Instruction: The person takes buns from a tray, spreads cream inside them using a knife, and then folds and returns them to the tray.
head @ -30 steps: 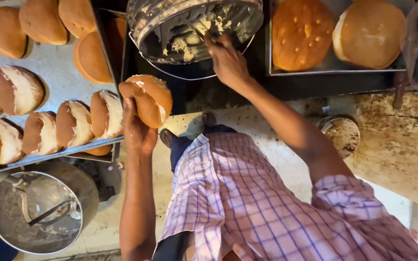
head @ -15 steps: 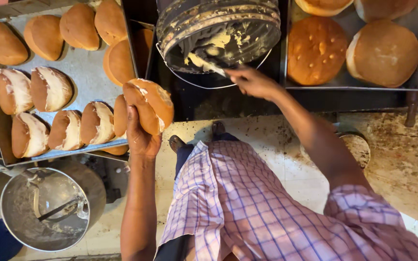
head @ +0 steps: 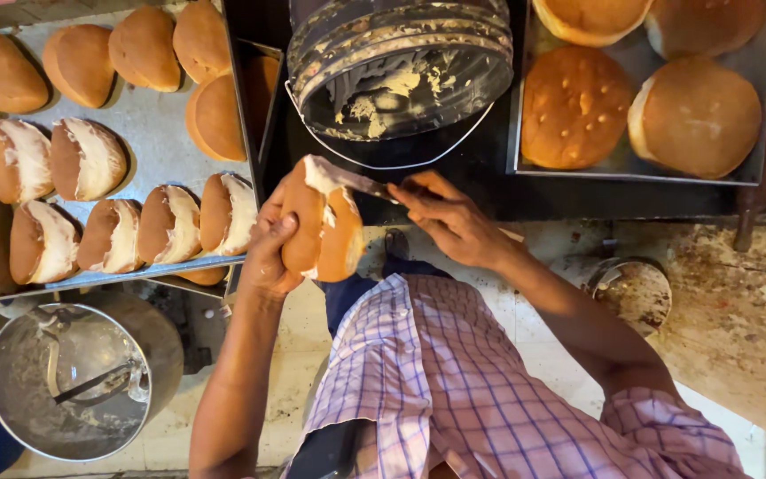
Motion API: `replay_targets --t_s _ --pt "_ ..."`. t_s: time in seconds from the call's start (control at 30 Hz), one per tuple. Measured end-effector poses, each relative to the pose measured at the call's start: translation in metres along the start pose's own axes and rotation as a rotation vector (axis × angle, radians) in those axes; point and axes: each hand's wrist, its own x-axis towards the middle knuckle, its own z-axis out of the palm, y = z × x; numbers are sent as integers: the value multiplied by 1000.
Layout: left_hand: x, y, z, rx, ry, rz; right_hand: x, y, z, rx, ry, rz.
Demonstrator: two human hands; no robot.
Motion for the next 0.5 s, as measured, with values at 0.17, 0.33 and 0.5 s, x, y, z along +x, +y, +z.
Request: replay_targets --t_s 0.17,0.33,0.5 --pt "-13 11 15 9 19 -21 4 -10 0 -66 -5 -20" --pt "-28 33 11 89 13 -26 -14 -10 -16 -288 -25 -69" --pt "-40 57 12 138 -36 -66 -19 -6 -25 -166 -82 40"
